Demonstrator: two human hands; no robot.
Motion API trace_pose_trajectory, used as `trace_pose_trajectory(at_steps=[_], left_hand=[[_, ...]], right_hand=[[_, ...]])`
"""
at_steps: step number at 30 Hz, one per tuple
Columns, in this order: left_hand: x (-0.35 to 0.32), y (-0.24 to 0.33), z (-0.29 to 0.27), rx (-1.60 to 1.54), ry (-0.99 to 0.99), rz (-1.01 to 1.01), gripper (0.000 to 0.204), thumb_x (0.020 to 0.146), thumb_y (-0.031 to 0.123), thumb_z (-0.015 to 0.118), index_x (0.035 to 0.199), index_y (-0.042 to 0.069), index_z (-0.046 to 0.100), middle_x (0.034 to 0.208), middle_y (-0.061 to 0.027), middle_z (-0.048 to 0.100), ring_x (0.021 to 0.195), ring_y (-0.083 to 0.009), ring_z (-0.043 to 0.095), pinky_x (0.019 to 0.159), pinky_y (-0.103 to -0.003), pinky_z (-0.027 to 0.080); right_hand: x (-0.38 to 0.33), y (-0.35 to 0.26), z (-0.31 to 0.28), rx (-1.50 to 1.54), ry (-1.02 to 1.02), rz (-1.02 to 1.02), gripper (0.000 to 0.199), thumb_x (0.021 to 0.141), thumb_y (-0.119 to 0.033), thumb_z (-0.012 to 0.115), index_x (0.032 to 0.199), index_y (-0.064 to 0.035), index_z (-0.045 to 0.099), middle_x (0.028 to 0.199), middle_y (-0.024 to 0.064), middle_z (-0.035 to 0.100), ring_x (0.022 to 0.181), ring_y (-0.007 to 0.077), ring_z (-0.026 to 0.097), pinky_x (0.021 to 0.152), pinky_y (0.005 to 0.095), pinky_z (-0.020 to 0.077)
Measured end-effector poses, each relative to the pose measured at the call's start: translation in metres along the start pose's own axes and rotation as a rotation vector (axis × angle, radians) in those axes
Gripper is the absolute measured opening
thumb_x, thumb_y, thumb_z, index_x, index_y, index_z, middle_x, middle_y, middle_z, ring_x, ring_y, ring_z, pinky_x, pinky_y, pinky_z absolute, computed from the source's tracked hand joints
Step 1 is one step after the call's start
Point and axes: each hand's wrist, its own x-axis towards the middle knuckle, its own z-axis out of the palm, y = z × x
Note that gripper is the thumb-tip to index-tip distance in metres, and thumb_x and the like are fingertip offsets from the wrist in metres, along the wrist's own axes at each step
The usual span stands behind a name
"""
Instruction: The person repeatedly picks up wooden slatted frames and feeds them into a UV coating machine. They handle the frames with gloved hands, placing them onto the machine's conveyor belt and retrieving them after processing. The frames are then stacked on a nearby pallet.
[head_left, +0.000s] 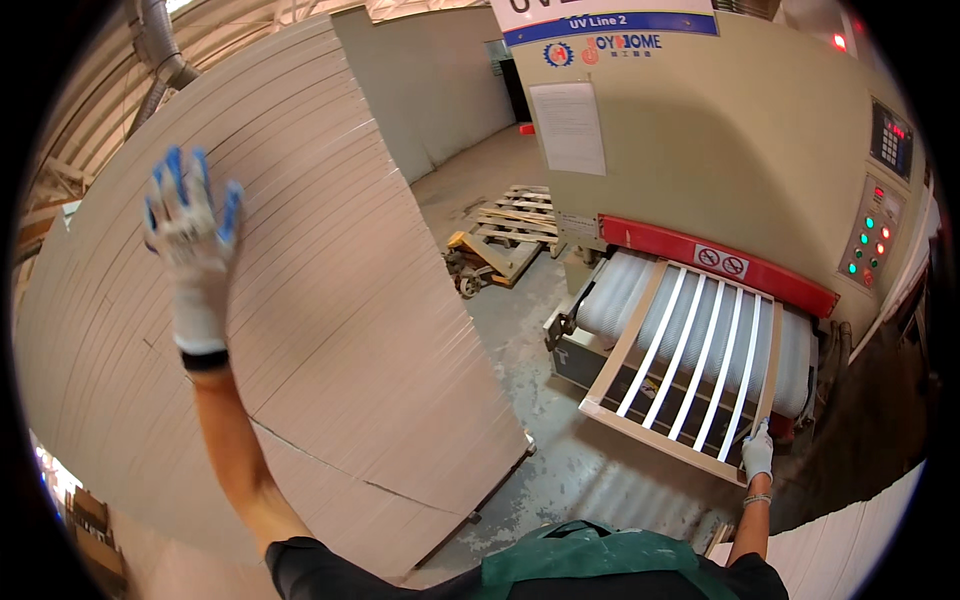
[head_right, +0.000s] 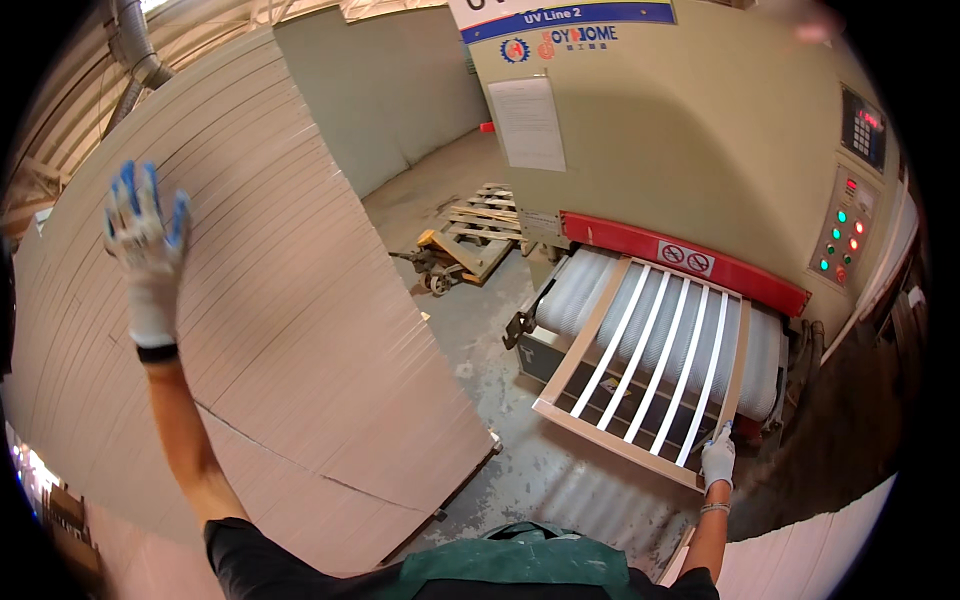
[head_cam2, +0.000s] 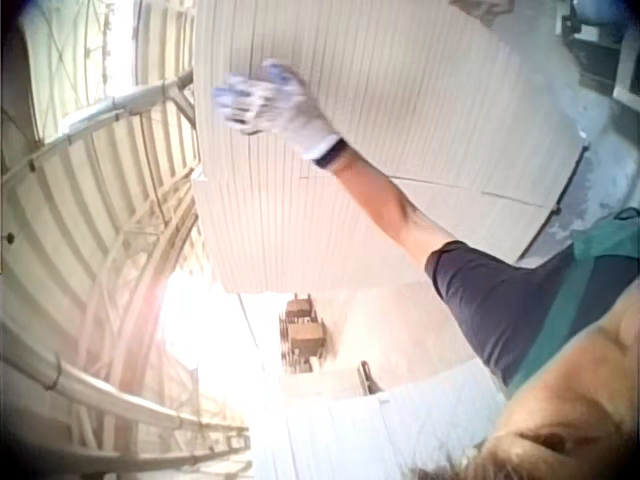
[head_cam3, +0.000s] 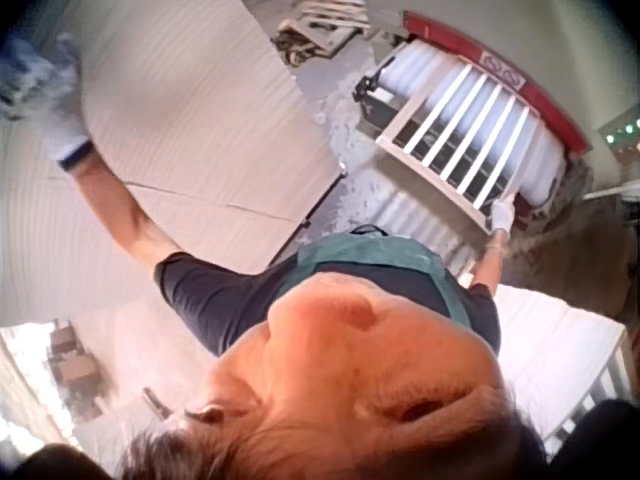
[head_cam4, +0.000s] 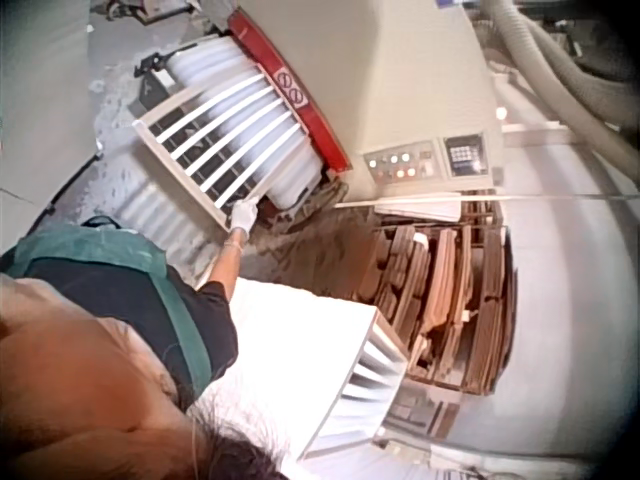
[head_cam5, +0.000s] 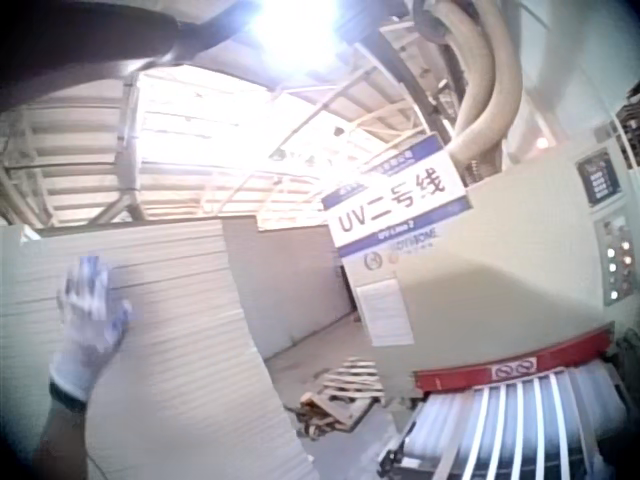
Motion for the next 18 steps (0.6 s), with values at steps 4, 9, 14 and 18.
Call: trace_pose_trajectory(at_steps=[4, 9, 14, 18], left_hand=[[0.056, -0.084, -0.010, 0.430, -0.284, -0.212, 0.077, 0.098, 0.068, 0.033, 0.152, 0.014, 0.037, 0.154, -0.0140, 0.041, 0.143, -0.0321, 0.036, 0.119, -0.050, 0.022], [0.084, -0.142, 0.001, 0.247, -0.562, -0.320, 0.085, 0.092, 0.075, 0.036, 0.151, 0.014, 0.040, 0.150, -0.0144, 0.047, 0.139, -0.0280, 0.044, 0.116, -0.045, 0.029], [0.093, -0.166, -0.040, 0.048, -0.630, -0.326, 0.083, 0.086, 0.070, 0.056, 0.140, 0.007, 0.053, 0.134, -0.0189, 0.060, 0.127, -0.0322, 0.055, 0.105, -0.040, 0.044], [0.076, -0.183, -0.045, 0.059, -0.316, -0.086, 0.059, 0.088, 0.041, 0.069, 0.133, 0.005, 0.058, 0.127, -0.0158, 0.064, 0.119, -0.0309, 0.060, 0.102, -0.041, 0.047]], right_hand=[[0.023, 0.020, 0.008, -0.011, -0.010, -0.026, 0.070, 0.088, -0.011, 0.059, 0.149, 0.0063, 0.028, 0.105, 0.0279, 0.065, 0.099, 0.0416, 0.063, 0.091, 0.0471, 0.0495], [0.059, 0.017, 0.009, -0.055, -0.017, -0.015, 0.068, 0.088, -0.014, 0.059, 0.147, 0.0064, 0.032, 0.104, 0.0283, 0.066, 0.099, 0.0408, 0.064, 0.090, 0.0467, 0.0507], [0.043, -0.054, -0.038, -0.281, -0.074, 0.063, 0.066, 0.087, -0.019, 0.062, 0.145, 0.0004, 0.038, 0.132, 0.0235, 0.055, 0.119, 0.0366, 0.057, 0.097, 0.0465, 0.0487], [0.036, -0.125, -0.086, -0.166, 0.278, -0.102, 0.063, 0.088, -0.018, 0.065, 0.144, -0.0023, 0.042, 0.137, 0.0206, 0.053, 0.127, 0.0355, 0.051, 0.102, 0.0471, 0.0458]])
